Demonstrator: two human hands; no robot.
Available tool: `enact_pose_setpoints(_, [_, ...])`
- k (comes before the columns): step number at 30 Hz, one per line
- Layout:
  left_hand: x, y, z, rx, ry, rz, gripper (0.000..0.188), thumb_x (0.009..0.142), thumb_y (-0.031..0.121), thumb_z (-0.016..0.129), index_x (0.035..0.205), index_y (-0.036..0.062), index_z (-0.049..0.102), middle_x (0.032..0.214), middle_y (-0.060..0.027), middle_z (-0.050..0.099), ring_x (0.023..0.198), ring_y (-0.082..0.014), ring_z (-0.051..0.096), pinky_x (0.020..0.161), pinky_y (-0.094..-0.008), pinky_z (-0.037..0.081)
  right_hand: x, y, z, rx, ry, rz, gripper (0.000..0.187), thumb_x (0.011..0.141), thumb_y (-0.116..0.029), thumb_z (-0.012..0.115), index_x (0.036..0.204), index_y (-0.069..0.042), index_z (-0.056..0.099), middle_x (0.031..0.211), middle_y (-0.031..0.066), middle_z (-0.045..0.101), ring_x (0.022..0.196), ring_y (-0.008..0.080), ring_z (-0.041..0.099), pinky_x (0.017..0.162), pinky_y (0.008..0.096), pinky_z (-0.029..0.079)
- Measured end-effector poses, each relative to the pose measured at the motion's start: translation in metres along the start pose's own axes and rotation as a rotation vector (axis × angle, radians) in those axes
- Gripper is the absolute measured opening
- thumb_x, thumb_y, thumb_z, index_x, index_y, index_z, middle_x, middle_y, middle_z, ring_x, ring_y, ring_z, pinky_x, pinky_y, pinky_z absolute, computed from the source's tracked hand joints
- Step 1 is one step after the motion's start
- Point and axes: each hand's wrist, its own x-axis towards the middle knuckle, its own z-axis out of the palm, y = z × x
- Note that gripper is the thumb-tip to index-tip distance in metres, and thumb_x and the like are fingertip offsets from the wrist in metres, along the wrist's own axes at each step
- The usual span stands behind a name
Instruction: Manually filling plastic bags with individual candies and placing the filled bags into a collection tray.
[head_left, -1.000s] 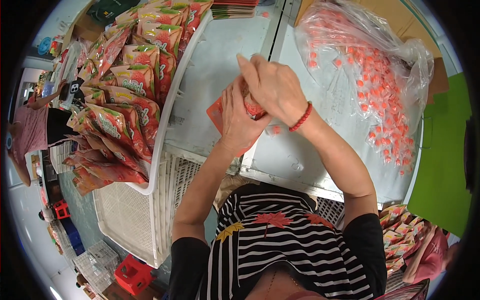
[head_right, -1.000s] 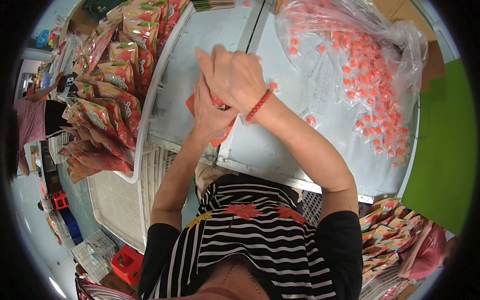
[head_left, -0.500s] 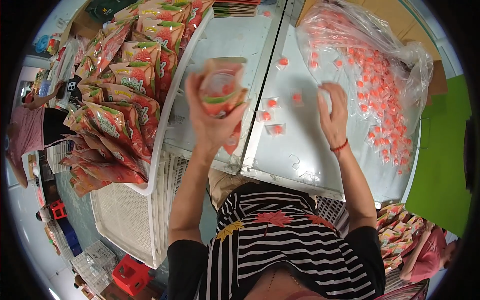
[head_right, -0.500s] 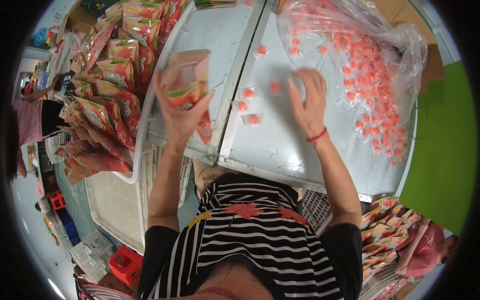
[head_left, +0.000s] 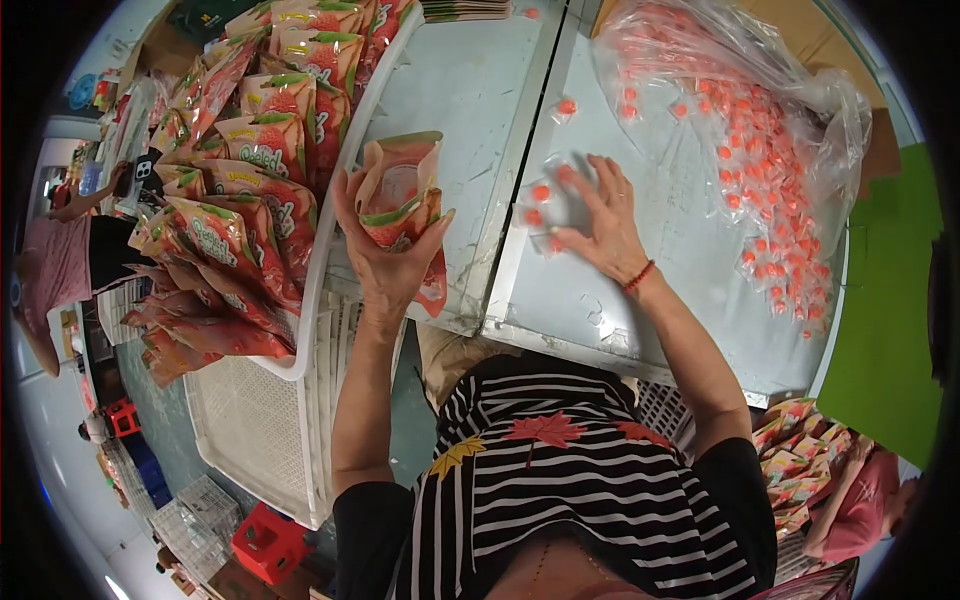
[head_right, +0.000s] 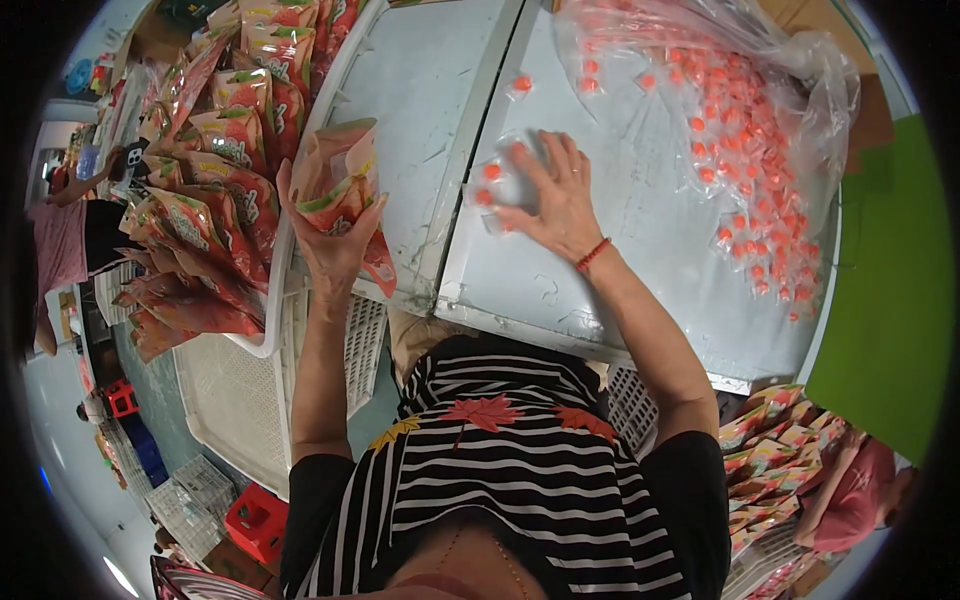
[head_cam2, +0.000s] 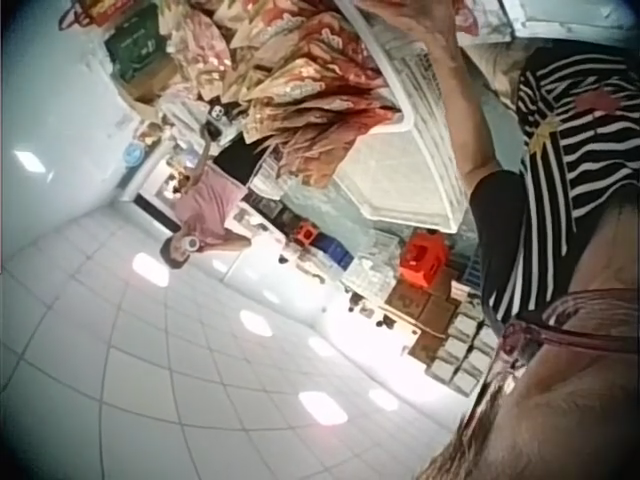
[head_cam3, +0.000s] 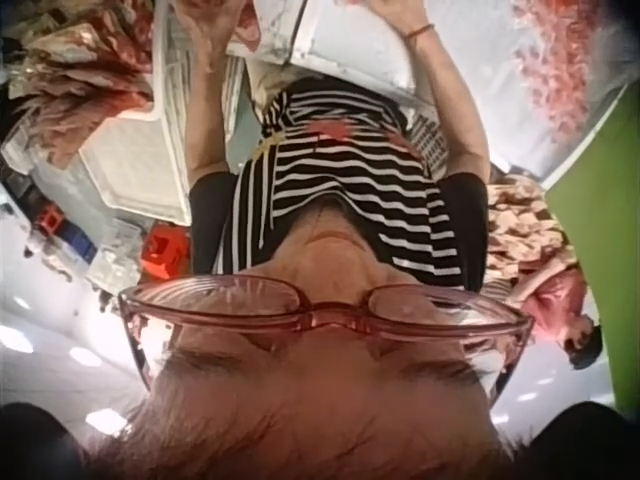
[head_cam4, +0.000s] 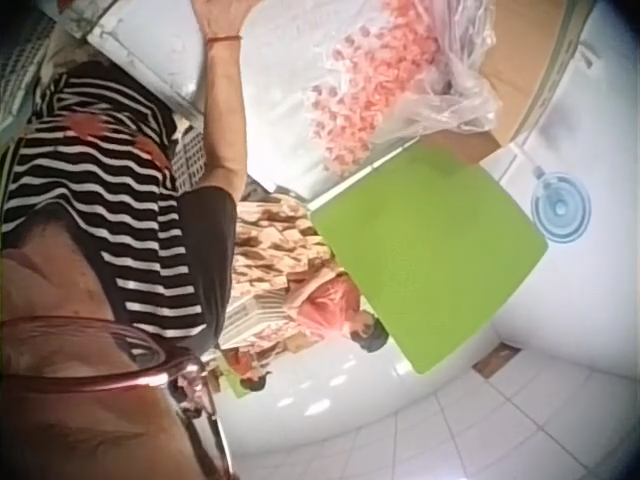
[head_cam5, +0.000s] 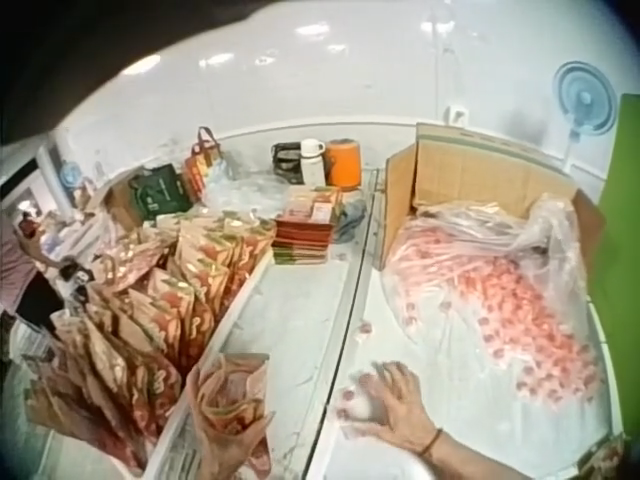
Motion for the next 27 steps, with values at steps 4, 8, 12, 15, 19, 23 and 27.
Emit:
enact_pose_setpoints(4, [0.000, 0.002, 0.001, -0.014, -0.011, -0.034, 0.109, 0.059, 0.013, 0.087, 0.141, -0.0008, 0.015, 0.127, -0.0214, 0.042, 0.117, -0.0310, 0.045, 0.100, -0.0392, 0.038, 0.008, -0.025, 0.014, -0.169, -0.137, -0.128, 0.074, 0.071, -0.058, 0.066, 0.128, -0.014, 0.050, 0.138, 0.0210, 0.035, 0.129, 0.0459, 0.026, 0.102, 0.0587, 0.024])
enact_pose_setpoints(8, [0.002, 0.006, 0.003, -0.010, -0.041, 0.005, 0.109, 0.059, 0.012, 0.086, 0.141, -0.0007, 0.015, 0.128, -0.0203, 0.041, 0.116, -0.0298, 0.045, 0.098, -0.0386, 0.039, 0.008, -0.032, 0.025, -0.230, -0.101, -0.176, 0.058, 0.075, -0.051, 0.066, 0.118, -0.014, 0.057, 0.131, 0.0182, 0.041, 0.122, 0.0426, 0.035, 0.097, 0.0574, 0.029])
enact_pose_setpoints(12, [-0.002, 0.002, 0.005, -0.055, -0.023, 0.055, 0.108, 0.058, 0.013, 0.087, 0.140, -0.0010, 0.018, 0.127, -0.0190, 0.042, 0.113, -0.0291, 0.047, 0.096, -0.0382, 0.040, 0.024, -0.029, 0.037, -0.214, -0.058, -0.222, 0.042, 0.076, -0.040, 0.067, 0.106, -0.011, 0.060, 0.122, 0.0143, 0.047, 0.115, 0.0367, 0.042, 0.092, 0.0506, 0.036])
enact_pose_setpoints(15, [-0.002, 0.005, 0.014, 0.023, 0.010, 0.095, 0.105, 0.055, 0.014, 0.088, 0.137, -0.0012, 0.024, 0.124, -0.0184, 0.044, 0.111, -0.0298, 0.048, 0.094, -0.0387, 0.041, 0.035, -0.027, 0.042, -0.162, -0.031, -0.193, 0.024, 0.077, -0.028, 0.066, 0.092, -0.010, 0.062, 0.106, 0.0105, 0.055, 0.093, 0.0289, 0.055, 0.072, 0.0394, 0.046])
enact_pose_setpoints(19, [-0.001, 0.022, 0.029, 0.123, -0.078, 0.061, 0.095, 0.055, 0.018, 0.086, 0.131, -0.0018, 0.032, 0.118, -0.0191, 0.046, 0.108, -0.0348, 0.047, 0.095, -0.0427, 0.037, 0.044, -0.002, 0.050, 0.069, 0.219, 0.006, 0.014, 0.081, -0.023, 0.062, 0.077, -0.011, 0.059, 0.076, 0.0046, 0.055, 0.060, 0.0158, 0.051, 0.047, 0.0282, 0.040])
enact_pose_setpoints(23, [-0.003, 0.024, 0.042, 0.195, -0.138, 0.068, 0.094, 0.057, 0.026, 0.085, 0.130, -0.0015, 0.033, 0.119, -0.0199, 0.046, 0.111, -0.0377, 0.044, 0.097, -0.0488, 0.033, 0.071, -0.021, 0.005, 1.172, 0.397, 0.693, 0.022, 0.089, -0.026, 0.055, 0.076, -0.009, 0.055, 0.066, -0.0018, 0.051, 0.058, 0.0092, 0.046, 0.046, 0.0238, 0.037])
enact_pose_setpoints(27, [-0.003, 0.029, 0.055, 0.207, -0.152, 0.115, 0.095, 0.058, 0.028, 0.084, 0.131, -0.0020, 0.032, 0.122, -0.0215, 0.044, 0.113, -0.0393, 0.041, 0.098, -0.0519, 0.032, 0.100, -0.081, -0.041, 1.513, 0.437, 0.617, 0.019, 0.092, -0.024, 0.049, 0.087, -0.006, 0.054, 0.073, -0.0017, 0.052, 0.060, 0.0085, 0.045, 0.048, 0.0213, 0.035])
